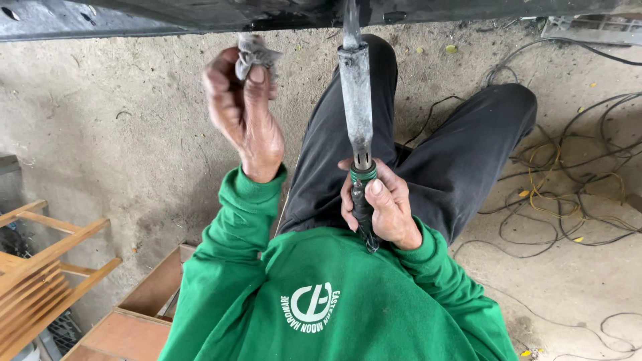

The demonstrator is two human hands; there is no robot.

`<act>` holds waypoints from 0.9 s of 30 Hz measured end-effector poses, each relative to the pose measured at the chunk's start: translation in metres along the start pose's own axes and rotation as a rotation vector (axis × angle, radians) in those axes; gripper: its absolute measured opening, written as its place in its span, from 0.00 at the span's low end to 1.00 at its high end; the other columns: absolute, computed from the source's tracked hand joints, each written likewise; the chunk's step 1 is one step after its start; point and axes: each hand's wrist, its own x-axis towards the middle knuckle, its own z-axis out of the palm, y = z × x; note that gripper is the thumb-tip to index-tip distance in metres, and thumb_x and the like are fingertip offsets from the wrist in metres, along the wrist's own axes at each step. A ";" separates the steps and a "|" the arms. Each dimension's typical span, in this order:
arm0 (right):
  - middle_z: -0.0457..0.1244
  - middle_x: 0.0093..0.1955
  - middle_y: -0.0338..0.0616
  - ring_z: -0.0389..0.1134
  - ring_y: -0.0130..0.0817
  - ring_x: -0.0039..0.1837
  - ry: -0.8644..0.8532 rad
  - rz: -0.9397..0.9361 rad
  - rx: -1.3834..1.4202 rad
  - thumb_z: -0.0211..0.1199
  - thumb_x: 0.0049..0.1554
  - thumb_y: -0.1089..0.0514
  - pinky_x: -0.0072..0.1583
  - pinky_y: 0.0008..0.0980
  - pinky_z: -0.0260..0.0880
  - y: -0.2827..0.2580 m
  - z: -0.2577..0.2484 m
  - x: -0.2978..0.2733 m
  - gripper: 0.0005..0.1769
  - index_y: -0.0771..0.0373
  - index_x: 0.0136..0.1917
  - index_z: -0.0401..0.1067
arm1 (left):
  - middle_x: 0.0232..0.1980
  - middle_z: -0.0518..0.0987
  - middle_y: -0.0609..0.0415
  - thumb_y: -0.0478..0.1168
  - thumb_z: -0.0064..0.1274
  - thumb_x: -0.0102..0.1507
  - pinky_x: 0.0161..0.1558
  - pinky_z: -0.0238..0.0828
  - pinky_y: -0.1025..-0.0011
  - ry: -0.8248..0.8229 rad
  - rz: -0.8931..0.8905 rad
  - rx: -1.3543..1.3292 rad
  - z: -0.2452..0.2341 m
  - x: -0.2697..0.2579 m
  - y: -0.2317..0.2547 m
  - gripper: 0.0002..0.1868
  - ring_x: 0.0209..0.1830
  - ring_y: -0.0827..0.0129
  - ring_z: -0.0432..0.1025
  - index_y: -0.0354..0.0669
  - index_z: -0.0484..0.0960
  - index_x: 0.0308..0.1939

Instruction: The person uses a soldering iron to melt and fuse together sections of a large black plastic structure, holding the tool by hand and applying heat to specific points.

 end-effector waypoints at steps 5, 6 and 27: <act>0.62 0.39 0.49 0.64 0.32 0.31 -0.021 0.038 -0.003 0.52 0.69 0.38 0.35 0.28 0.64 -0.005 0.000 0.004 0.37 0.76 0.71 0.60 | 0.50 0.75 0.58 0.38 0.60 0.72 0.47 0.70 0.73 -0.057 -0.483 -0.592 0.014 0.003 -0.009 0.15 0.46 0.75 0.70 0.47 0.75 0.61; 0.62 0.39 0.49 0.64 0.31 0.31 -0.018 0.050 0.002 0.53 0.69 0.38 0.35 0.28 0.64 -0.007 -0.002 0.005 0.37 0.76 0.71 0.60 | 0.49 0.75 0.59 0.39 0.61 0.72 0.49 0.70 0.72 -0.093 -0.481 -0.624 0.017 0.005 -0.009 0.15 0.45 0.74 0.70 0.48 0.74 0.60; 0.63 0.39 0.50 0.62 0.30 0.30 -0.045 0.178 0.095 0.55 0.68 0.38 0.35 0.28 0.64 -0.032 -0.011 0.000 0.36 0.76 0.69 0.62 | 0.53 0.81 0.62 0.47 0.55 0.71 0.52 0.72 0.65 -0.077 -0.442 -0.721 0.034 0.011 -0.042 0.09 0.52 0.71 0.74 0.52 0.79 0.52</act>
